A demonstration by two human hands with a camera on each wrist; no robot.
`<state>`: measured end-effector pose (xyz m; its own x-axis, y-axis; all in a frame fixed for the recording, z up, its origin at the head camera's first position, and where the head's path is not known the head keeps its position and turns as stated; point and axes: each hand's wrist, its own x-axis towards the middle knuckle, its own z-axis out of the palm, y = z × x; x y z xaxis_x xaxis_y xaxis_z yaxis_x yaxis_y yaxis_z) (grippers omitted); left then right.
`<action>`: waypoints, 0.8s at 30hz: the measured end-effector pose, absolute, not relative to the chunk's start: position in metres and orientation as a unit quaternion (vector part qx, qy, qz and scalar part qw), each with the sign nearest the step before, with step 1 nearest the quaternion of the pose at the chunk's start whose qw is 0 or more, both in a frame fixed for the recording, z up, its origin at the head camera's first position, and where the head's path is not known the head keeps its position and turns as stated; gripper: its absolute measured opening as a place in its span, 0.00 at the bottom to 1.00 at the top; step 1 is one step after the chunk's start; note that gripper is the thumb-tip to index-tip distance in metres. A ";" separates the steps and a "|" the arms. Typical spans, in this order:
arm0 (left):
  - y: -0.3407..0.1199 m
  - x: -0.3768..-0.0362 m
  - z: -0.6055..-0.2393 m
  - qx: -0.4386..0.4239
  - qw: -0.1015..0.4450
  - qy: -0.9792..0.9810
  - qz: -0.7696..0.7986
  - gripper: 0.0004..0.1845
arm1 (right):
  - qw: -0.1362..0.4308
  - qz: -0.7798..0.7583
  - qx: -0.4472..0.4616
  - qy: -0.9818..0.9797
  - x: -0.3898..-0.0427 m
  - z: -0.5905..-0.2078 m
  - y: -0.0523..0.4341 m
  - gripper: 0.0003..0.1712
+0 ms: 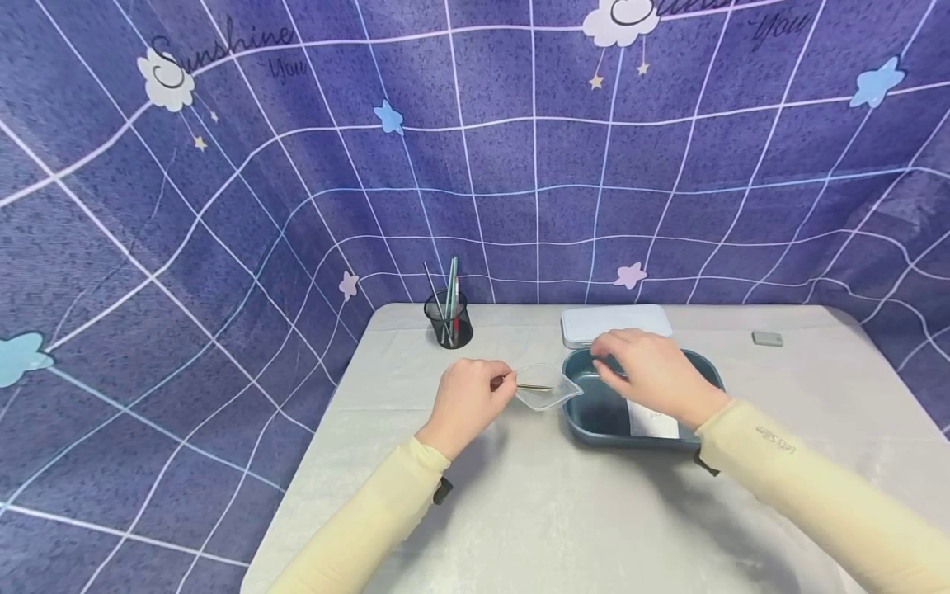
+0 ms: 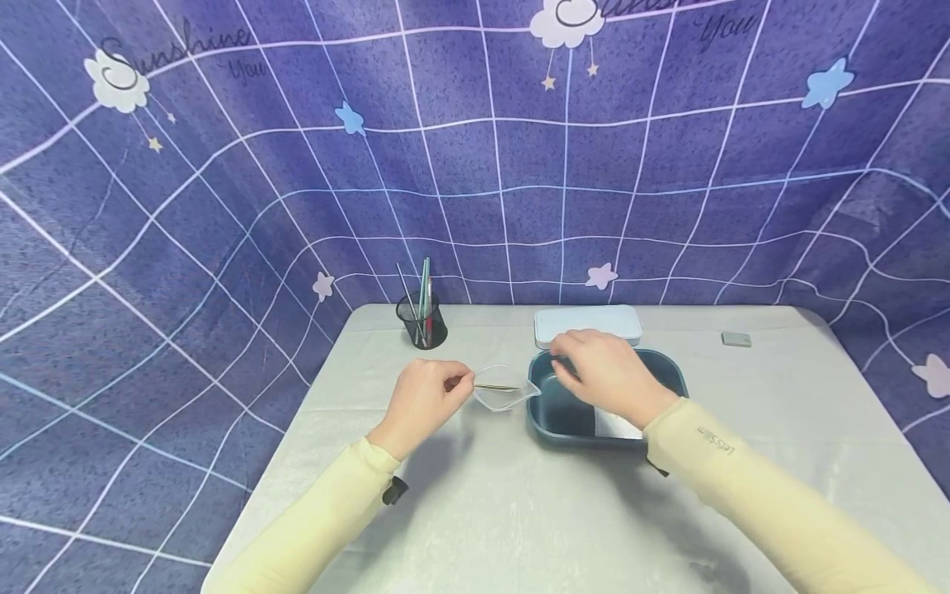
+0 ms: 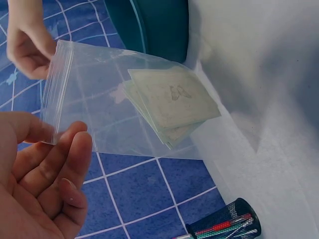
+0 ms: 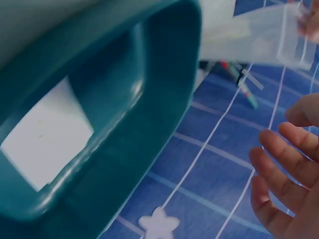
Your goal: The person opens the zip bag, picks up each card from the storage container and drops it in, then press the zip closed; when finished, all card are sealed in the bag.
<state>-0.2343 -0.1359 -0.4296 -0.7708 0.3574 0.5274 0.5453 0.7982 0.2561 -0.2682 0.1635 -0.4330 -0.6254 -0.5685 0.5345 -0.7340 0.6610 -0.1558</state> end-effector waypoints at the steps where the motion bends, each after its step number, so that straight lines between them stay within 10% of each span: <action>1: -0.136 -0.234 -0.430 -0.245 0.233 -0.919 -0.202 0.08 | 0.221 0.180 0.362 -0.888 -0.270 -0.434 0.168 0.08; 24: -0.137 -0.233 -0.431 -0.249 0.229 -0.918 -0.206 0.08 | 0.048 0.113 0.302 -0.946 -0.301 -0.493 0.232 0.08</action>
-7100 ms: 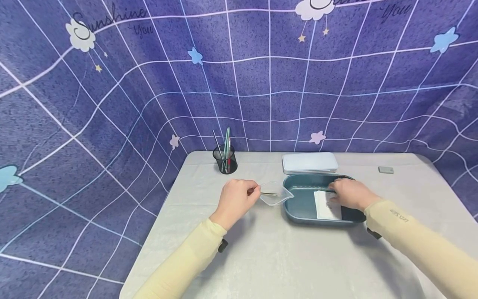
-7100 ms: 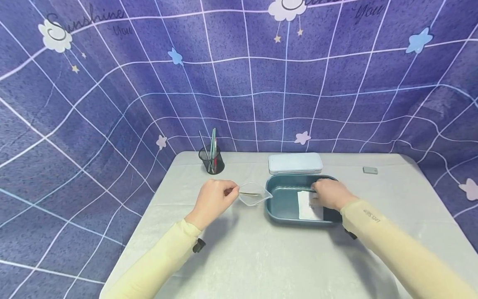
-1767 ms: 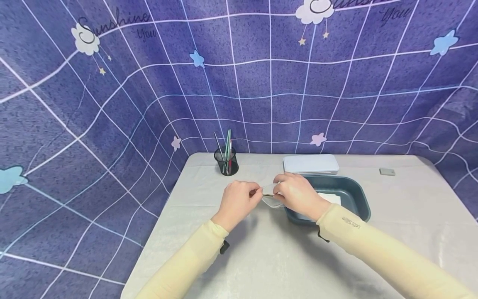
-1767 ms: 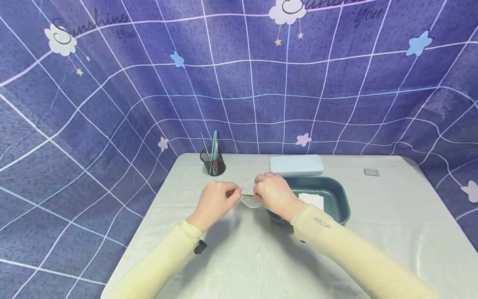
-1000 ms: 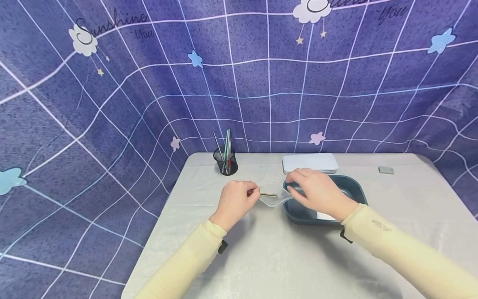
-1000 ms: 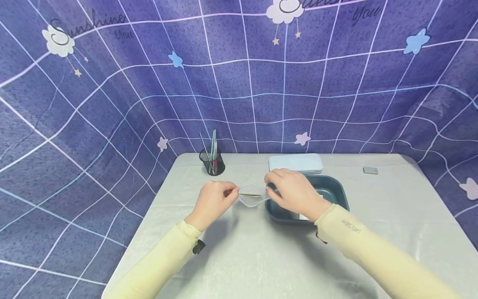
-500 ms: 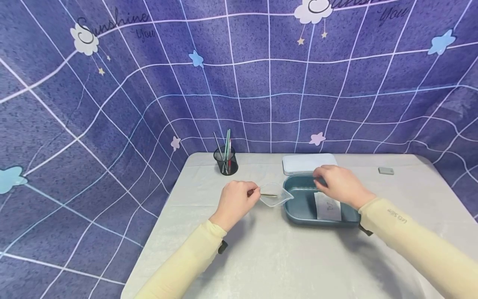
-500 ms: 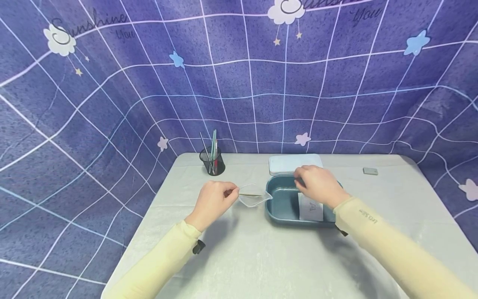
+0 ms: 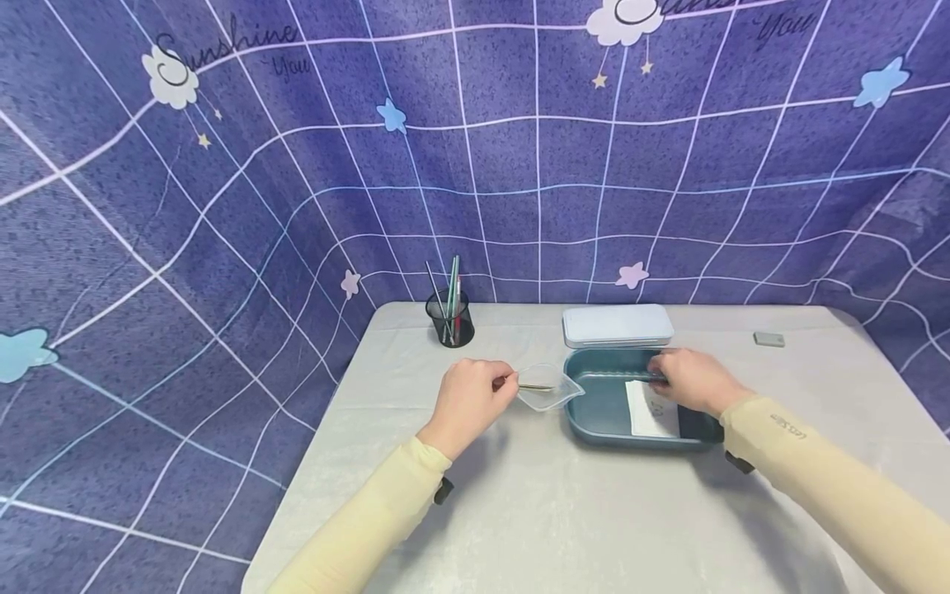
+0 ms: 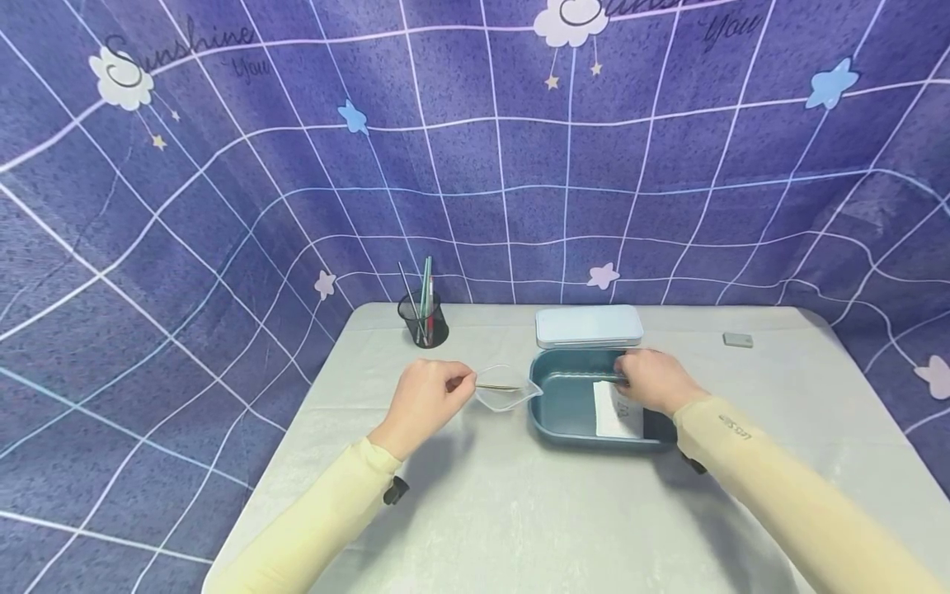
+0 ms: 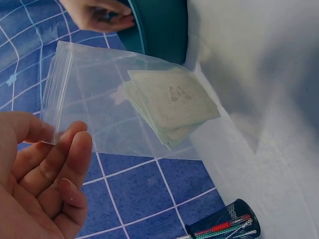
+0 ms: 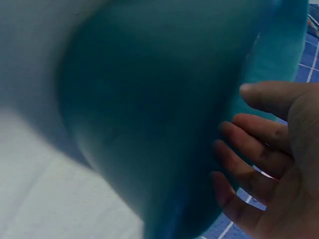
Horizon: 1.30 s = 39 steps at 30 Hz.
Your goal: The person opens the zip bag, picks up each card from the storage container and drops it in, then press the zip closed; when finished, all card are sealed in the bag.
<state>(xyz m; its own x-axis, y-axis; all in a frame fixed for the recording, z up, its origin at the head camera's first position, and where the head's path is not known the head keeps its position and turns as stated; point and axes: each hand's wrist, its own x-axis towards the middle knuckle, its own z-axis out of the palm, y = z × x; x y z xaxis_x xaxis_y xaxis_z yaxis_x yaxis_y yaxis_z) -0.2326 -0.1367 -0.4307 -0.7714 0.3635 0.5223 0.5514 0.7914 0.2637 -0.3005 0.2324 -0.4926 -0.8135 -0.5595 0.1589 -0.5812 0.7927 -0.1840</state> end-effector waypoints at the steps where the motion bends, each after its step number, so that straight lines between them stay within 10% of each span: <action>1: -0.137 -0.233 -0.431 -0.249 0.228 -0.919 -0.206 0.08 | 0.043 0.108 0.303 -0.946 -0.300 -0.494 0.233 0.08; 15: -0.138 -0.234 -0.433 -0.248 0.227 -0.920 -0.203 0.08 | 0.008 0.101 0.301 -0.948 -0.298 -0.511 0.238 0.34; 39: -0.137 -0.232 -0.430 -0.249 0.224 -0.919 -0.209 0.08 | 0.064 0.131 0.302 -0.942 -0.298 -0.506 0.241 0.22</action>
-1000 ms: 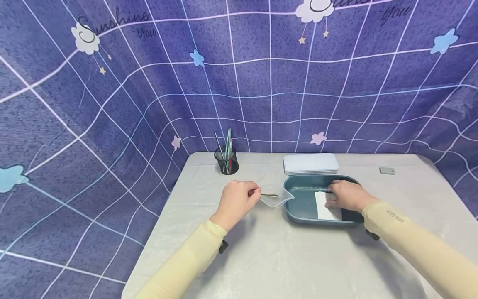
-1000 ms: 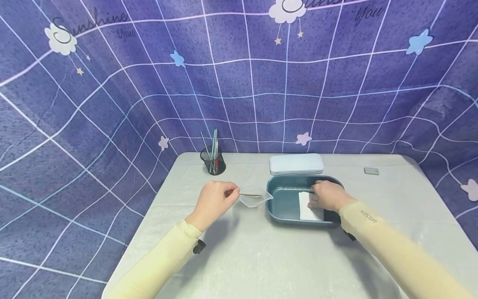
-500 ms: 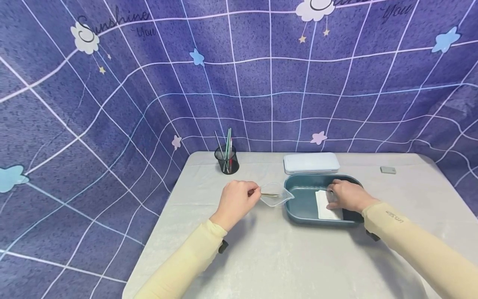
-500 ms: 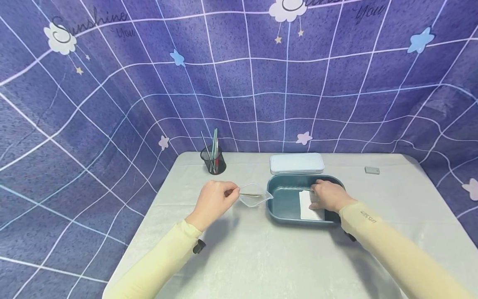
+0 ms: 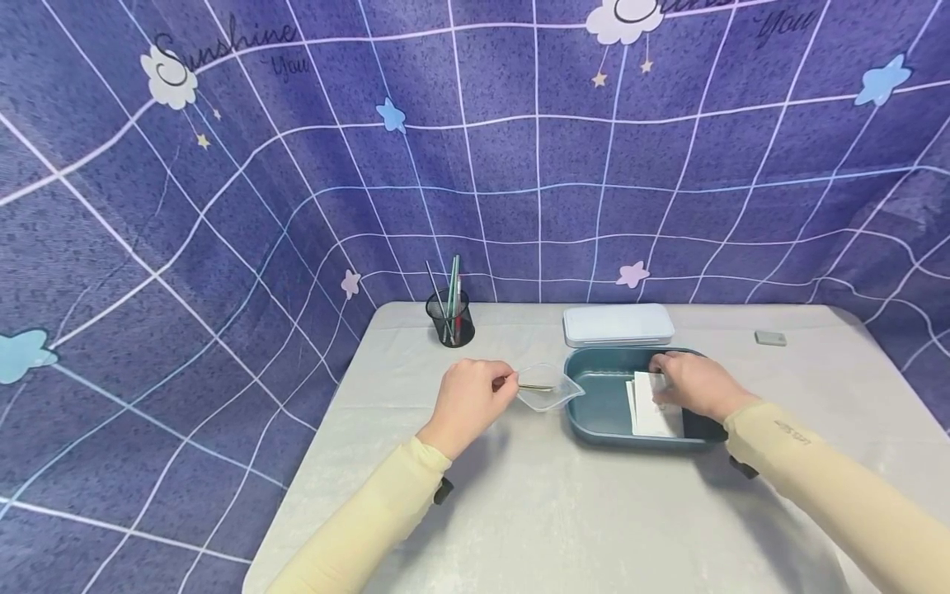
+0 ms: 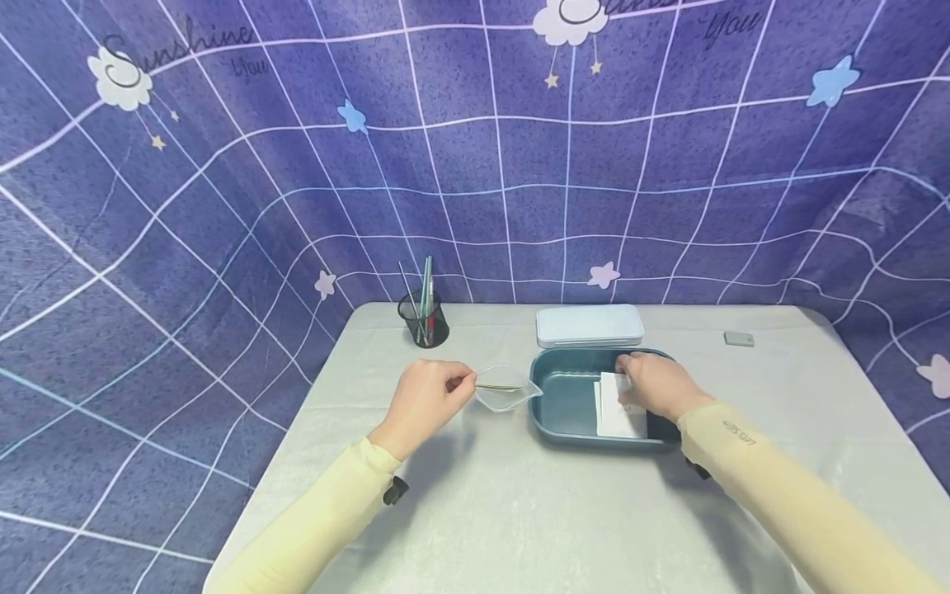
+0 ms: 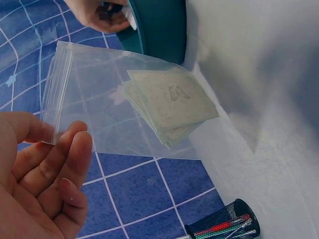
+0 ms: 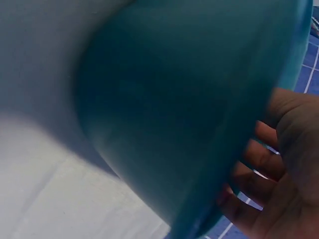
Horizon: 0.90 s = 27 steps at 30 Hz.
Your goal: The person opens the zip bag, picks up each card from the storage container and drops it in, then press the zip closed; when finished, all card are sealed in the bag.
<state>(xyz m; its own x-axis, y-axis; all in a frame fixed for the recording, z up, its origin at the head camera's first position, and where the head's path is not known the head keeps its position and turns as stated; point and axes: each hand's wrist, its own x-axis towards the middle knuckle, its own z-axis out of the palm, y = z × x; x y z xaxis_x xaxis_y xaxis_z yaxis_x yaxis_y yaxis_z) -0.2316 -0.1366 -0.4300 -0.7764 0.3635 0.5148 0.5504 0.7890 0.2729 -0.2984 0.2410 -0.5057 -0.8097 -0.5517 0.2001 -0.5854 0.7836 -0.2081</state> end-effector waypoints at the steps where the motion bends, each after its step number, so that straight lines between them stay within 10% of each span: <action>1: -0.137 -0.232 -0.430 -0.249 0.223 -0.919 -0.209 0.08 | 0.068 0.134 0.305 -0.940 -0.298 -0.504 0.241 0.20; 27: -0.136 -0.233 -0.431 -0.247 0.223 -0.921 -0.201 0.08 | 0.042 0.138 0.370 -0.918 -0.270 -0.435 0.228 0.08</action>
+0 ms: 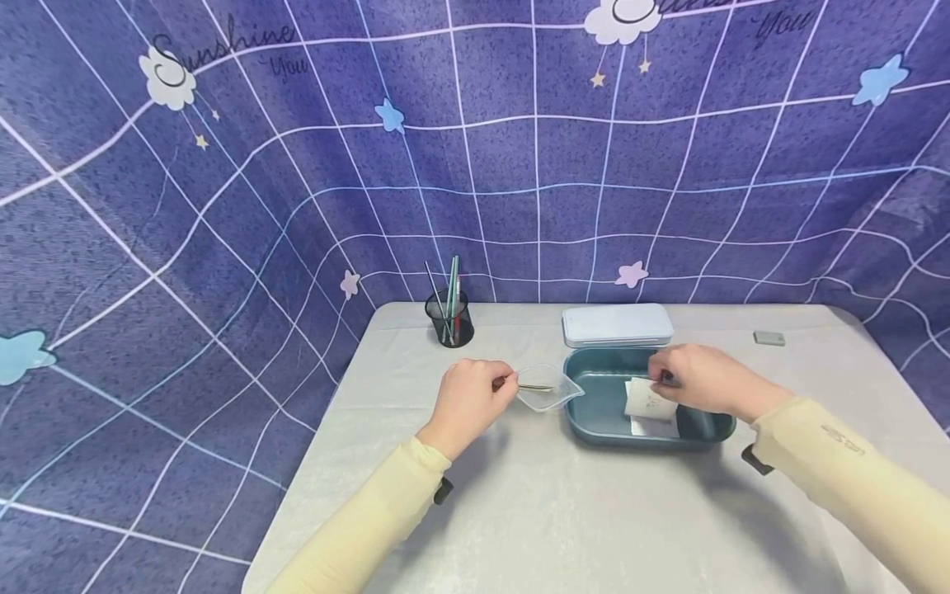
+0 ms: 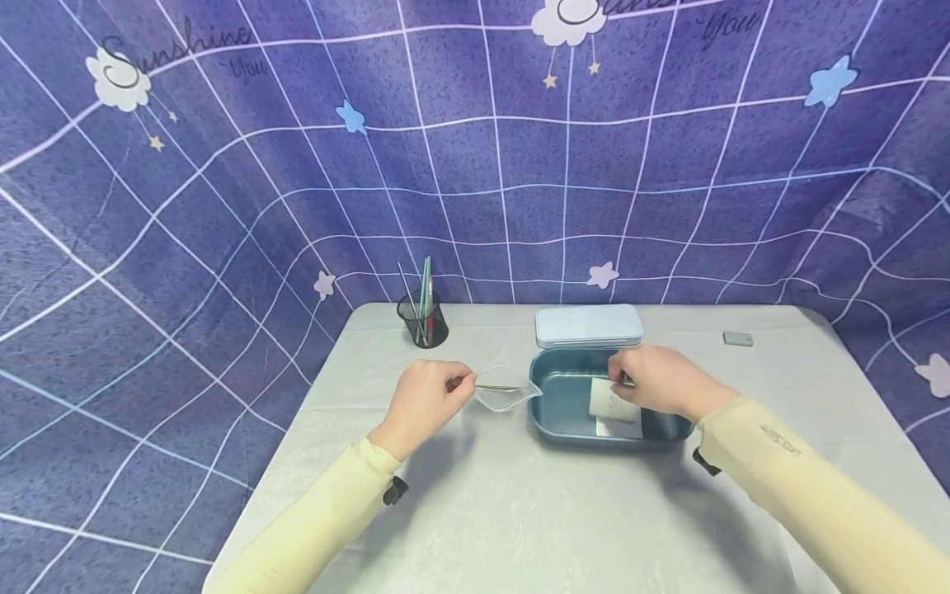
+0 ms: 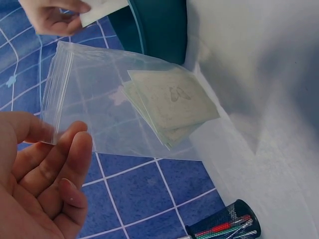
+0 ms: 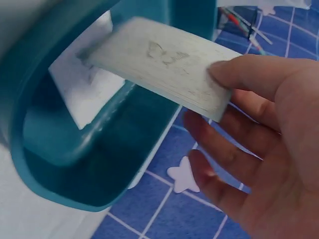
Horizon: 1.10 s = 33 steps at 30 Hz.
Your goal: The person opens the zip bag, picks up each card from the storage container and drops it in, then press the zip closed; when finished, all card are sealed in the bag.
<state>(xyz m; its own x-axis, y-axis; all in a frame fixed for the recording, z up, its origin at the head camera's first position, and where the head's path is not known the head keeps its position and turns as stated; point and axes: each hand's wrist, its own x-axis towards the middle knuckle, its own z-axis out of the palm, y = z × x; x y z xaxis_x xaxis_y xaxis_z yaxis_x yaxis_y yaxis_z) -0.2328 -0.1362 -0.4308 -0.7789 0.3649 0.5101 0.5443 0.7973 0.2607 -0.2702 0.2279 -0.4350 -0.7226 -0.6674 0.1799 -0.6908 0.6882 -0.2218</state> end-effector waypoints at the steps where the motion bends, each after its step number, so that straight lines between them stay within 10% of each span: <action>1: -0.136 -0.233 -0.431 -0.247 0.225 -0.921 -0.201 0.08 | 0.056 0.142 0.373 -0.915 -0.269 -0.433 0.226 0.09; 18: -0.134 -0.233 -0.430 -0.249 0.225 -0.920 -0.202 0.08 | 0.290 0.188 0.423 -0.838 -0.236 -0.388 0.181 0.03; 33: -0.133 -0.232 -0.431 -0.246 0.227 -0.921 -0.200 0.08 | 0.343 0.243 0.480 -0.770 -0.218 -0.373 0.143 0.03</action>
